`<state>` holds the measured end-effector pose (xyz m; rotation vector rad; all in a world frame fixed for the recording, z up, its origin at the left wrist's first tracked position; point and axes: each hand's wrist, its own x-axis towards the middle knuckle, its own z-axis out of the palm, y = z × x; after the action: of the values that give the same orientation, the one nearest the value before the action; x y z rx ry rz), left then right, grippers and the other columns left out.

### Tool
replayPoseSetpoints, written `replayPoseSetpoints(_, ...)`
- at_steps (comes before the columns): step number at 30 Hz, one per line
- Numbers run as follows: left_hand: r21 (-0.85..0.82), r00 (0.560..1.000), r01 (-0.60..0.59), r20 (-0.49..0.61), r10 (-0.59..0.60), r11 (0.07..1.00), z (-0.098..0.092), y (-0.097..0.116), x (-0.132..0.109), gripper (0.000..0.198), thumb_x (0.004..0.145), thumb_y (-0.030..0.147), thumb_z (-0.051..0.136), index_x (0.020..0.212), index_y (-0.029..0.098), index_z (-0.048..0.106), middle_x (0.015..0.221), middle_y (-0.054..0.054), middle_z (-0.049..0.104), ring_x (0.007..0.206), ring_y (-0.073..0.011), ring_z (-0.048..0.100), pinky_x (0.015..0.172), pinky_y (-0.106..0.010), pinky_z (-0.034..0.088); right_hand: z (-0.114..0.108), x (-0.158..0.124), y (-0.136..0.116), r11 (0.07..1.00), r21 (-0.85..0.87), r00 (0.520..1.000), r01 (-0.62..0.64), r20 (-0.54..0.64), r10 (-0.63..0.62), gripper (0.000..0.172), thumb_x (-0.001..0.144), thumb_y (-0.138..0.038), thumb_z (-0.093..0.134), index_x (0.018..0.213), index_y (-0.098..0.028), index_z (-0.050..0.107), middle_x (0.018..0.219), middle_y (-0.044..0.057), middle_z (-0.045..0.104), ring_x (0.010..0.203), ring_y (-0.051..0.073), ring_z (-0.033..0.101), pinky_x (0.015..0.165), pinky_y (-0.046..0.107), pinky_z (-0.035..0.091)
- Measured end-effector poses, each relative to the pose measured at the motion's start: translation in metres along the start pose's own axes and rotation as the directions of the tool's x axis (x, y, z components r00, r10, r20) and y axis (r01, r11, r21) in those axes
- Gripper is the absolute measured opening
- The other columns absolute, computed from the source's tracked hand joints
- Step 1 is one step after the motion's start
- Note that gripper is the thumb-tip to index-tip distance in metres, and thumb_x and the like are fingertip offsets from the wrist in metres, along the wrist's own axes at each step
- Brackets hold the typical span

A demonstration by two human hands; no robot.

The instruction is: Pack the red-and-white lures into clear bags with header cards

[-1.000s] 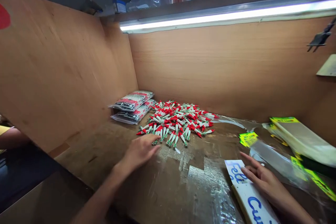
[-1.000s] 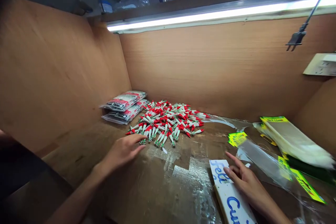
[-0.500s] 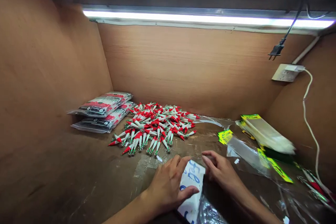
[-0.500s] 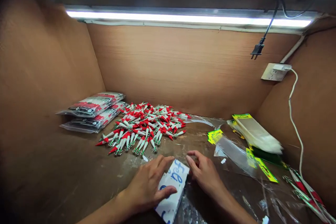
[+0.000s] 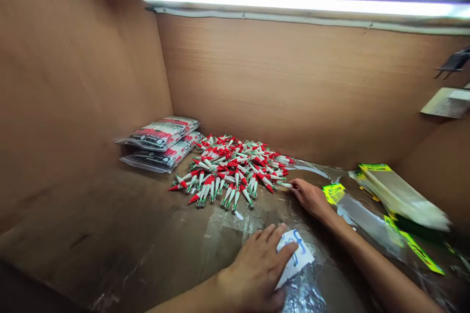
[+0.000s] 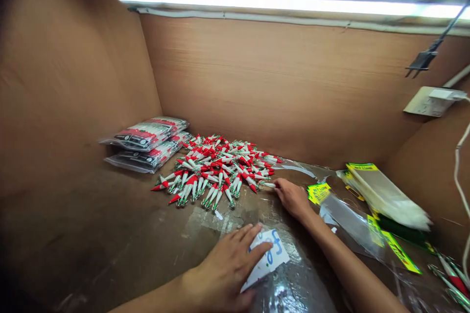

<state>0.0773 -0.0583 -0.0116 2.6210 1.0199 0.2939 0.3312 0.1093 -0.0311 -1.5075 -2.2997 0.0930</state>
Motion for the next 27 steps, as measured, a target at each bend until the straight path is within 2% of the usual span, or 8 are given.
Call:
replayPoseSetpoints(3, 0.023, 0.980, 0.196, -0.024, -0.196, 0.980, -0.008, -0.005, 0.000, 0.097, 0.077, 0.053, 0.074, 0.156, 0.019, 0.026, 0.146, -0.022, 0.047, 0.130, -0.0435, 0.048, 0.103, -0.061, 0.043, -0.009, -0.032, 0.002, 0.985, 0.170, 0.997, -0.035, -0.056, 0.045, 0.027, 0.099, -0.035, 0.045, 0.117, -0.021, 0.061, 0.098, 0.007, 0.074, 0.082, 0.022, 0.069, 0.072, 0.030, 0.049)
replayPoseSetpoints(5, 0.039, 0.970, 0.242, -0.040, -0.240, 0.970, -0.014, -0.015, 0.001, 0.097, 0.076, 0.046, 0.077, 0.155, 0.020, 0.028, 0.138, -0.019, 0.054, 0.124, -0.0408, 0.051, 0.101, -0.058, 0.046, -0.019, -0.056, 0.000, 0.963, 0.267, 0.999, -0.031, -0.024, 0.039, 0.029, 0.099, -0.038, 0.046, 0.116, -0.021, 0.063, 0.098, 0.006, 0.074, 0.081, 0.021, 0.069, 0.071, 0.029, 0.050)
replayPoseSetpoints(9, -0.040, 0.978, 0.181, -0.100, -0.184, 0.983, -0.029, -0.043, 0.006, 0.093, 0.076, 0.031, 0.076, 0.155, 0.027, 0.026, 0.147, -0.010, 0.048, 0.130, -0.0331, 0.047, 0.109, -0.050, 0.042, -0.038, -0.101, -0.008, 0.953, 0.296, 0.994, -0.055, 0.109, 0.024, 0.025, 0.099, -0.037, 0.051, 0.113, -0.025, 0.068, 0.100, 0.004, 0.075, 0.085, 0.021, 0.070, 0.075, 0.030, 0.051)
replayPoseSetpoints(11, -0.078, 0.983, 0.128, -0.119, -0.137, 0.989, -0.033, -0.051, 0.008, 0.090, 0.076, 0.028, 0.077, 0.152, 0.031, 0.028, 0.149, -0.007, 0.046, 0.133, -0.0304, 0.045, 0.112, -0.048, 0.039, -0.043, -0.114, -0.013, 0.965, 0.258, 0.993, -0.039, 0.114, 0.010, 0.022, 0.099, -0.038, 0.054, 0.107, -0.026, 0.071, 0.098, 0.004, 0.075, 0.086, 0.022, 0.069, 0.075, 0.030, 0.051)
replayPoseSetpoints(16, -0.087, 0.992, 0.022, -0.118, -0.032, 0.996, -0.032, -0.043, 0.015, 0.090, 0.074, 0.022, 0.078, 0.151, 0.033, 0.031, 0.147, -0.006, 0.046, 0.132, -0.0298, 0.045, 0.110, -0.047, 0.041, -0.037, -0.123, -0.043, 0.970, 0.197, 0.989, 0.142, 0.004, -0.145, 0.017, 0.100, -0.029, 0.057, 0.107, -0.024, 0.071, 0.097, 0.005, 0.072, 0.091, 0.022, 0.063, 0.079, 0.032, 0.048)
replayPoseSetpoints(21, -0.125, 0.994, -0.038, -0.106, 0.025, 0.991, -0.029, -0.032, 0.018, 0.094, 0.073, 0.018, 0.076, 0.152, 0.035, 0.028, 0.145, -0.006, 0.048, 0.131, -0.0291, 0.046, 0.110, -0.047, 0.042, -0.018, -0.125, -0.075, 0.966, 0.182, 0.983, 0.182, -0.050, -0.175, 0.020, 0.101, -0.026, 0.054, 0.116, -0.026, 0.068, 0.100, 0.005, 0.070, 0.094, 0.021, 0.057, 0.081, 0.032, 0.045)
replayPoseSetpoints(27, -0.138, 0.993, -0.083, -0.093, 0.070, 0.987, -0.035, -0.034, 0.019, 0.098, 0.075, 0.017, 0.074, 0.155, 0.035, 0.021, 0.147, -0.006, 0.046, 0.133, -0.0288, 0.045, 0.110, -0.046, 0.041, -0.014, -0.123, -0.074, 0.932, 0.236, 0.959, 0.274, 0.007, -0.283, 0.018, 0.099, -0.024, 0.057, 0.102, -0.028, 0.074, 0.088, 0.004, 0.067, 0.088, 0.020, 0.054, 0.074, 0.030, 0.042)
